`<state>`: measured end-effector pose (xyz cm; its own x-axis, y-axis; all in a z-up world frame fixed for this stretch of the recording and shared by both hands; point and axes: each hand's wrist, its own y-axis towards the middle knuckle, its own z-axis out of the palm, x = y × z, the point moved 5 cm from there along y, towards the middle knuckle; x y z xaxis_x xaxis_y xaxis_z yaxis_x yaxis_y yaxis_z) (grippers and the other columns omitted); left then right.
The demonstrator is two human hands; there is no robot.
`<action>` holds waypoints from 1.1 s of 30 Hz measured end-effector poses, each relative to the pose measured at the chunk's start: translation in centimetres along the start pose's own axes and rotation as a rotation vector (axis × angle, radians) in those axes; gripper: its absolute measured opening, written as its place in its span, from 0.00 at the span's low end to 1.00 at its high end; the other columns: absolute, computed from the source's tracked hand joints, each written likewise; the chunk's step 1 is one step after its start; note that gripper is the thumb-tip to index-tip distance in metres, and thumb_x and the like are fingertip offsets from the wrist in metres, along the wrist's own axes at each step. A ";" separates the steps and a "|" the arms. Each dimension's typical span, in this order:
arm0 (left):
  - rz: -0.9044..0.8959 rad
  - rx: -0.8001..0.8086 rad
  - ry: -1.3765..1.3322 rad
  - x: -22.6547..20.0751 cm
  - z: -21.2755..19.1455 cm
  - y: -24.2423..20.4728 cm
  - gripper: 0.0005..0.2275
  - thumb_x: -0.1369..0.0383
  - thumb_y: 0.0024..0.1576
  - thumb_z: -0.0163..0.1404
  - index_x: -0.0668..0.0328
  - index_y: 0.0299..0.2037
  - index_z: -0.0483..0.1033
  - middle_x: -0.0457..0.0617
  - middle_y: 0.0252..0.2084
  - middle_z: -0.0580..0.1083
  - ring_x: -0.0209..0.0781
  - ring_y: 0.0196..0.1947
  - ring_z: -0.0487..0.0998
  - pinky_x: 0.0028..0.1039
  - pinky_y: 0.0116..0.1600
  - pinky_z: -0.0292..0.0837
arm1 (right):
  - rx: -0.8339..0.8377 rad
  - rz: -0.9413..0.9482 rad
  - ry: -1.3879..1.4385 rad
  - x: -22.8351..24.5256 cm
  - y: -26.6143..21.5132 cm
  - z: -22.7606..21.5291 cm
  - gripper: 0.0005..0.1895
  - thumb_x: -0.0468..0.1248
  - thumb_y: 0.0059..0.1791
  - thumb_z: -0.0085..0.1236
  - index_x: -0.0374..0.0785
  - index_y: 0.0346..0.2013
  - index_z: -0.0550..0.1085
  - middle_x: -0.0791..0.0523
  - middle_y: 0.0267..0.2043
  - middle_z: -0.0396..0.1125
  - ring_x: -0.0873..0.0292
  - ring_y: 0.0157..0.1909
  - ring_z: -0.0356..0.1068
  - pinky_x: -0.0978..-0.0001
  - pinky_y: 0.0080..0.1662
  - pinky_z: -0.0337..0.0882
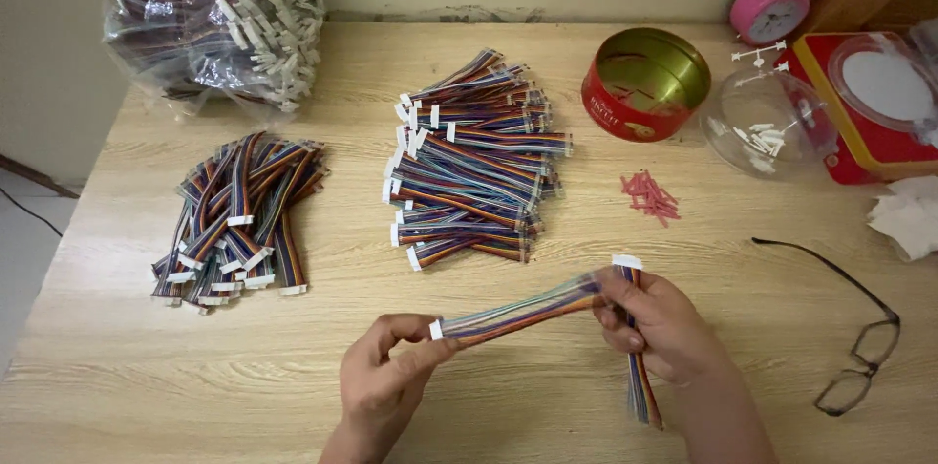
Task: Organizing and inspecting multi-colored ribbon cables on a workbench.
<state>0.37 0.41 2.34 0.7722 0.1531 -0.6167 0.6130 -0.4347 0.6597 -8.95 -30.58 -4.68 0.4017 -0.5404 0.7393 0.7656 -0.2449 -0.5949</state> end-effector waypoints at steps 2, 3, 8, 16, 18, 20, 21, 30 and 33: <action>-0.089 0.021 -0.007 0.3 0.0 0.2 0.11 0.78 0.50 0.62 0.51 0.40 0.84 0.49 0.39 0.79 0.37 0.37 0.83 0.21 0.37 0.79 | -0.030 -0.046 -0.083 0.2 -0.4 0.3 0.12 0.42 0.53 0.54 0.34 0.35 0.71 0.55 0.22 0.64 0.68 0.15 0.52 0.75 0.19 0.52; -0.177 0.041 -0.014 0.7 0.2 0.2 0.10 0.78 0.52 0.62 0.53 0.41 0.83 0.50 0.40 0.79 0.38 0.38 0.83 0.22 0.38 0.79 | -0.061 -0.092 -0.167 0.4 -0.6 0.4 0.11 0.40 0.53 0.56 0.34 0.34 0.72 0.55 0.21 0.65 0.68 0.16 0.54 0.75 0.20 0.53; -0.654 0.135 -0.655 1.5 1.4 0.3 0.14 0.82 0.54 0.51 0.66 0.51 0.79 0.51 0.45 0.80 0.40 0.43 0.83 0.29 0.44 0.82 | -0.152 -0.311 -0.365 1.9 -2.6 1.2 0.09 0.39 0.52 0.57 0.35 0.36 0.75 0.57 0.21 0.66 0.69 0.18 0.55 0.75 0.21 0.55; -1.058 0.010 -0.731 3.1 3.9 -0.4 0.19 0.77 0.57 0.52 0.58 0.59 0.69 0.52 0.32 0.77 0.38 0.32 0.82 0.30 0.38 0.83 | -0.166 -0.562 -0.559 2.5 -5.1 0.5 0.09 0.38 0.53 0.57 0.35 0.36 0.77 0.60 0.23 0.66 0.71 0.22 0.57 0.77 0.25 0.59; -1.047 0.021 -0.633 4.1 4.9 -1.3 0.12 0.76 0.58 0.54 0.69 0.52 0.76 0.51 0.31 0.77 0.36 0.31 0.81 0.27 0.38 0.80 | -0.215 -0.551 -0.548 2.5 -4.9 0.4 0.10 0.39 0.53 0.56 0.34 0.36 0.77 0.60 0.22 0.67 0.70 0.21 0.56 0.76 0.25 0.58; -1.054 0.001 -0.612 4.4 5.0 -1.1 0.12 0.76 0.58 0.54 0.69 0.52 0.76 0.50 0.32 0.78 0.35 0.30 0.80 0.26 0.37 0.79 | -0.226 -0.494 -0.540 1.9 -4.0 0.0 0.10 0.39 0.53 0.56 0.33 0.37 0.76 0.58 0.22 0.68 0.69 0.21 0.57 0.75 0.24 0.58; -1.060 -0.008 -0.591 4.6 5.0 -0.9 0.11 0.76 0.58 0.55 0.69 0.51 0.77 0.50 0.32 0.78 0.35 0.30 0.79 0.26 0.36 0.77 | -0.246 -0.436 -0.527 1.7 -3.4 -0.3 0.10 0.39 0.53 0.55 0.33 0.38 0.76 0.57 0.22 0.68 0.68 0.20 0.57 0.74 0.24 0.58; -1.240 -0.102 -0.877 3.5 4.3 -2.0 0.12 0.71 0.59 0.51 0.65 0.52 0.75 0.52 0.37 0.79 0.39 0.34 0.80 0.29 0.41 0.80 | -0.127 -0.408 -0.355 1.5 -3.7 -2.0 0.16 0.35 0.54 0.47 0.37 0.55 0.74 0.51 0.35 0.72 0.67 0.21 0.58 0.75 0.24 0.60; -1.227 -0.147 -0.920 4.6 5.1 -3.5 0.12 0.69 0.61 0.50 0.65 0.52 0.75 0.51 0.39 0.77 0.39 0.36 0.79 0.29 0.42 0.80 | -0.120 -0.402 -0.291 2.0 -4.7 -1.4 0.14 0.33 0.53 0.48 0.35 0.52 0.74 0.47 0.39 0.76 0.65 0.19 0.60 0.74 0.23 0.62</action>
<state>0.92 -1.92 -4.95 -0.5359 -0.2677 -0.8007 0.8269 -0.3579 -0.4338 -12.45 -31.64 -0.80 0.2236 -0.1425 0.9642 0.8320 -0.4874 -0.2650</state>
